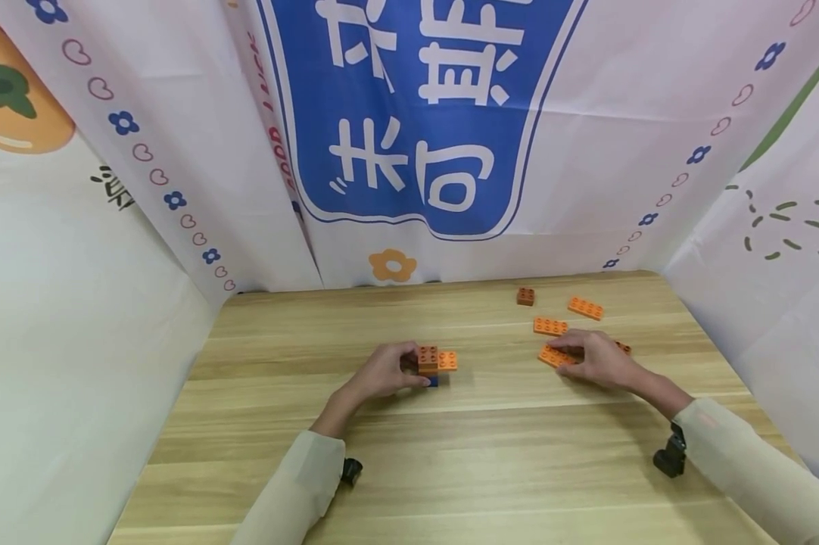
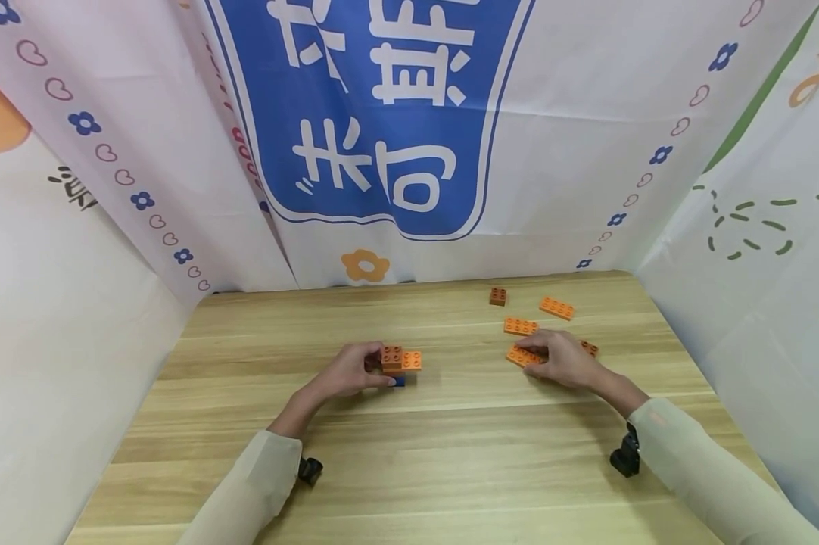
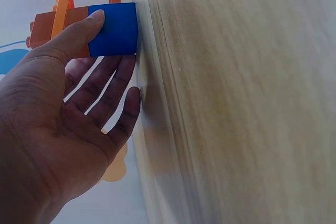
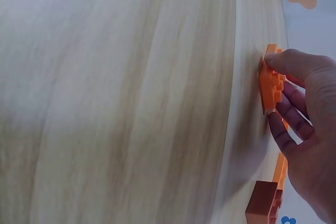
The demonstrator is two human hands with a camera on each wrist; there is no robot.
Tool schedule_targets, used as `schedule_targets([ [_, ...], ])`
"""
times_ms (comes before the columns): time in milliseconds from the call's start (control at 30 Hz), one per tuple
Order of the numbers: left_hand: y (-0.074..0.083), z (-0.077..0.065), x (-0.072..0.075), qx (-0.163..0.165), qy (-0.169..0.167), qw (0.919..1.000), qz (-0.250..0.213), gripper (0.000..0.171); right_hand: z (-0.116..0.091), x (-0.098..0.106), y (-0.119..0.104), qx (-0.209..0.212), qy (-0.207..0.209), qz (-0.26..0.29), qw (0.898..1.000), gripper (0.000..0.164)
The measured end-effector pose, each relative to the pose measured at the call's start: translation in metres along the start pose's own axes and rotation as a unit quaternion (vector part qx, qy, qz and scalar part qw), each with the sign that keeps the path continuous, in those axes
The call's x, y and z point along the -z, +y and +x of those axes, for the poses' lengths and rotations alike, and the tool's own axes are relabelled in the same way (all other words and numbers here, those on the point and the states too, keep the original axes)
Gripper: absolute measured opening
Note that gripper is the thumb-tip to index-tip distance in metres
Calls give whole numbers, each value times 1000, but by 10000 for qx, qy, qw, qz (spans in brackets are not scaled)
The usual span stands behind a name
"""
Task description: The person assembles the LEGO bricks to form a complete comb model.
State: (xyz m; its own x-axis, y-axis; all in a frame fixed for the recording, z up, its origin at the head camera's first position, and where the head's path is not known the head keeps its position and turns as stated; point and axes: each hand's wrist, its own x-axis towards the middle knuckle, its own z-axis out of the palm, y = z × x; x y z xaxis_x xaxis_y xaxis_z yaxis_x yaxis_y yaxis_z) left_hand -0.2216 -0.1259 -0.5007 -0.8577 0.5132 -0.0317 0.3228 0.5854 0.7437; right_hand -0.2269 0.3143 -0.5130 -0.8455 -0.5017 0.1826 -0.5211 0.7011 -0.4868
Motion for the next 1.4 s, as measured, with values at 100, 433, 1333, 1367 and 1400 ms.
schedule_targets([
  [100, 0, 0, 1, -1, 3, 10000, -2, 28, 3, 0, 0, -33, -81, -15, 10000, 44],
  [433, -1, -1, 1, -152, -35, 9999, -15, 27, 5, -3, -1, -5, -67, -32, 10000, 40],
  [1333, 1, -1, 1, -121, -13, 9999, -37, 26, 9, -2, -28, 196, -9, -70, 9998, 38],
  [1367, 1, -1, 1, -121, -10, 9999, -41, 26, 10, -2, -29, 236, -3, -64, 9997, 38],
  [1400, 1, -2, 1, -119, -7, 9999, -48, 26, 10, -2, -31, 281, 8, -62, 9996, 37],
])
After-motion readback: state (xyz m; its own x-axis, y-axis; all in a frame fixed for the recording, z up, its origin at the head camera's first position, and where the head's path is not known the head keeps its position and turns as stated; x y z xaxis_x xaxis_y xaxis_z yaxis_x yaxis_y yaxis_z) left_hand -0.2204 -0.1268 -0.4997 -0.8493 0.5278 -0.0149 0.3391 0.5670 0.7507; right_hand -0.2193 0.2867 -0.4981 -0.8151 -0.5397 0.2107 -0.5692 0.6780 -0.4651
